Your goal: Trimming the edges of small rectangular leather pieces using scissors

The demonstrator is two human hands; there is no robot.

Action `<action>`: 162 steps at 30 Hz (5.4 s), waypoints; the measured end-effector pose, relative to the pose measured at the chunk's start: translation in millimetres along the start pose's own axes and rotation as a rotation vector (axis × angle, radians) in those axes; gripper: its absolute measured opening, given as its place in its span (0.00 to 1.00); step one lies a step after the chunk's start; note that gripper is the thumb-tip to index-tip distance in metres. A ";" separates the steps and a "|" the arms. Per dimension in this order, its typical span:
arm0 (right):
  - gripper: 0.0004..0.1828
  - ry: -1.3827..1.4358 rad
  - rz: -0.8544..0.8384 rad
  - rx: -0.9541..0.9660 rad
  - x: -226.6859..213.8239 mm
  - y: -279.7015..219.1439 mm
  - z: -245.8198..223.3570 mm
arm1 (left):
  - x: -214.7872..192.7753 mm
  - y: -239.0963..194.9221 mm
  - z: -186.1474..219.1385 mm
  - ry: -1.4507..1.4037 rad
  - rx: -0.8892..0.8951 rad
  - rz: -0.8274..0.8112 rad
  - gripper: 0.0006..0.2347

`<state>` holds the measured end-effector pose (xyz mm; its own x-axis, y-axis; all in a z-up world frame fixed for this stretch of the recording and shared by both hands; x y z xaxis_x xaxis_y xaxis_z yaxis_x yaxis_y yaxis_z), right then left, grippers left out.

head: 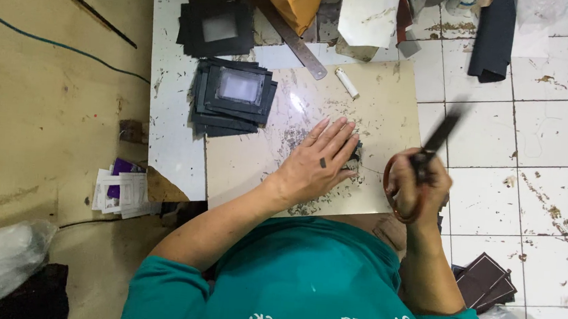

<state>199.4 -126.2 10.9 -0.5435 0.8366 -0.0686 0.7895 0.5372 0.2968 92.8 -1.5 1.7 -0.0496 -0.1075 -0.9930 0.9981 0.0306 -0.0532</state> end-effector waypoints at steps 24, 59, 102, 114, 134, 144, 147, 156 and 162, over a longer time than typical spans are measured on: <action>0.12 -0.309 -0.503 -0.201 93.7 10.3 -50.3 | -21.2 -23.4 -6.8 0.264 -0.088 -0.117 0.22; 0.08 0.145 -0.190 0.041 87.5 30.9 -50.4 | -94.1 -93.9 -87.6 -1.160 -0.338 0.556 0.05; 0.06 0.130 -0.203 0.095 86.2 11.1 -63.0 | -144.7 -68.6 -51.8 -1.248 -0.047 0.479 0.03; 0.06 0.077 -0.173 0.069 83.9 16.9 -75.0 | -151.3 -58.7 -47.4 -1.184 -0.073 0.500 0.05; 0.09 0.077 -0.043 0.104 72.5 32.4 -62.1 | -131.6 -75.3 -83.8 -1.317 -0.280 0.600 0.07; 0.10 0.055 0.026 0.069 66.6 41.2 -56.4 | -136.1 -75.9 -92.3 -1.413 -0.264 0.685 0.07; 0.09 0.023 0.017 0.024 66.9 44.5 -54.7 | -139.7 -75.2 -98.0 -1.361 -0.233 0.675 0.06; 0.10 0.029 0.020 0.000 79.3 51.2 -58.1 | -119.4 -73.9 -125.5 -1.488 -0.217 0.616 0.09; 0.09 -0.039 0.011 -0.029 92.0 52.4 -40.0 | -96.5 -66.3 -131.8 -1.609 -0.209 0.555 0.12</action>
<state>179.4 -25.4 58.2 -0.5227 0.8463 -0.1025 0.7863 0.5250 0.3256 26.6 137.8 87.1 0.4889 -0.8503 0.1949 0.8538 0.5122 0.0929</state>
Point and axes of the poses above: each hand's wrist, its own y-axis towards the middle knuckle, its own x-axis out of the palm, z = x × y, the point moved 9 cm from there along y, towards the middle knuckle
